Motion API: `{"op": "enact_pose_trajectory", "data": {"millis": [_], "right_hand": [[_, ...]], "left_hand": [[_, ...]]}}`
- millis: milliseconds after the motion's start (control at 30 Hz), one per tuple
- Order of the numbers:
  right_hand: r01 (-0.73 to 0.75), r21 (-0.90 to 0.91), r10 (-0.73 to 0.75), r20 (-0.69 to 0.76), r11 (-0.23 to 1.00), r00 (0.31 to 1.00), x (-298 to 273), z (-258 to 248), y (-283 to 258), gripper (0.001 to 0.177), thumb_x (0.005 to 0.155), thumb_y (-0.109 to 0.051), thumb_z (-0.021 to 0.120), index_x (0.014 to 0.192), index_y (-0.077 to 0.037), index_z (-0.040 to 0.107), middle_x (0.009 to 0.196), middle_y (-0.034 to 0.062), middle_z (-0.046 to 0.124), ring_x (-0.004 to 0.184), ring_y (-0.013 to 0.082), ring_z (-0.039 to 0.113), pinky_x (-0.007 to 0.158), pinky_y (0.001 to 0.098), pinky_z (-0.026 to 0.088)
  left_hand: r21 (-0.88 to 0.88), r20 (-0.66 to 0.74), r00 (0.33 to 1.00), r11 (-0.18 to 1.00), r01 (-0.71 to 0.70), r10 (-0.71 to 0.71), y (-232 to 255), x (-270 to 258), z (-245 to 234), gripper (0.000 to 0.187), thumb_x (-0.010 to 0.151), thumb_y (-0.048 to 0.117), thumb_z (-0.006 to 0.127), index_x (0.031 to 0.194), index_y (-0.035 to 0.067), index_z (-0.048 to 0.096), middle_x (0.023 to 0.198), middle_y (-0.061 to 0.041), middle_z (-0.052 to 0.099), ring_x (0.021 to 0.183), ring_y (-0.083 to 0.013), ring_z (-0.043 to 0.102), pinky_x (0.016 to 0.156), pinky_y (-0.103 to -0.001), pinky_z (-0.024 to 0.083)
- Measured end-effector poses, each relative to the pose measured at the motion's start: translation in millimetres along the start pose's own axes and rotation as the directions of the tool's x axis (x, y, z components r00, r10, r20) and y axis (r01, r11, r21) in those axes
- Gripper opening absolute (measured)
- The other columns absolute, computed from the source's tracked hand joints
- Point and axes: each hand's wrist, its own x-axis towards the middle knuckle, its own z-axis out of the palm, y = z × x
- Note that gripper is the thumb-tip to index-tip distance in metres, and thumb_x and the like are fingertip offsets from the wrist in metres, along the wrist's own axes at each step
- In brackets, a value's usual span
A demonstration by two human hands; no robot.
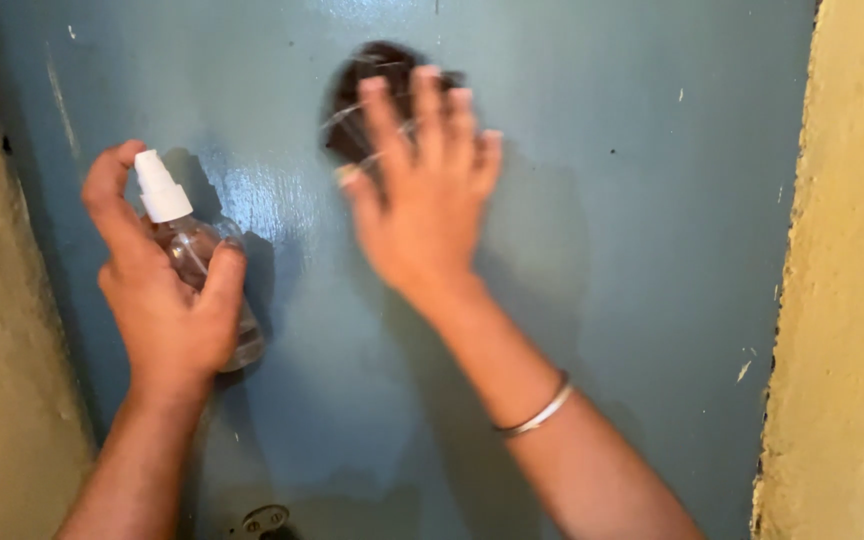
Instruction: The person sprays a liquid from a small bottle onto a blue metal door and wipes the surface with a dark checkered cloth. The person repeatedly sprays and wipes different areas of the door, including around the latch and handle.
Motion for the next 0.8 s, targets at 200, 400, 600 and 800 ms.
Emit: {"op": "enact_pose_trajectory", "data": {"millis": [200,400,600,800], "right_hand": [[0.33,0.193,-0.361,0.15,0.924,0.921,-25,-24,-48,0.079,0.088,-0.033,0.078,0.158,-0.029,0.041,0.169,0.0118,0.032,0.156,0.0411,0.033,0.124,0.0709,0.024],[0.465,0.233,-0.504,0.154,0.854,0.85,-28,-31,-16,0.081,0.087,-0.036,0.082,0.157,-0.031,0.043,0.167,0.0098,0.035,0.154,0.038,0.035,0.123,0.0699,0.025],[0.406,0.063,-0.41,0.128,0.912,0.903,1,-24,37,0.077,0.092,-0.042,0.079,0.158,-0.031,0.042,0.164,0.012,0.037,0.15,0.0384,0.036,0.119,0.0676,0.025],[0.174,-0.024,-0.174,0.023,0.984,0.985,32,-25,126,0.068,0.106,-0.037,0.075,0.164,-0.026,0.042,0.169,0.0109,0.034,0.153,0.0378,0.035,0.123,0.0609,0.025]], "left_hand": [[0.065,-0.018,0.999,0.997,-0.038,0.039,3,0,0,0.069,0.096,0.004,0.066,0.154,0.015,0.029,0.085,-0.006,0.062,0.068,-0.0121,0.061,0.064,-0.027,0.049],[0.073,-0.014,0.999,0.997,-0.028,0.029,3,1,-1,0.071,0.096,0.004,0.066,0.155,0.014,0.029,0.087,-0.005,0.063,0.068,-0.0118,0.061,0.067,-0.029,0.049],[0.049,0.011,1.0,0.998,-0.025,0.025,-1,0,-2,0.071,0.096,0.003,0.065,0.155,0.015,0.028,0.085,-0.004,0.063,0.066,-0.0095,0.059,0.066,-0.027,0.048],[0.014,0.022,1.0,1.0,-0.021,0.021,-3,-2,-3,0.069,0.099,0.003,0.063,0.156,0.016,0.027,0.084,-0.002,0.062,0.067,-0.008,0.059,0.067,-0.025,0.048]]}}
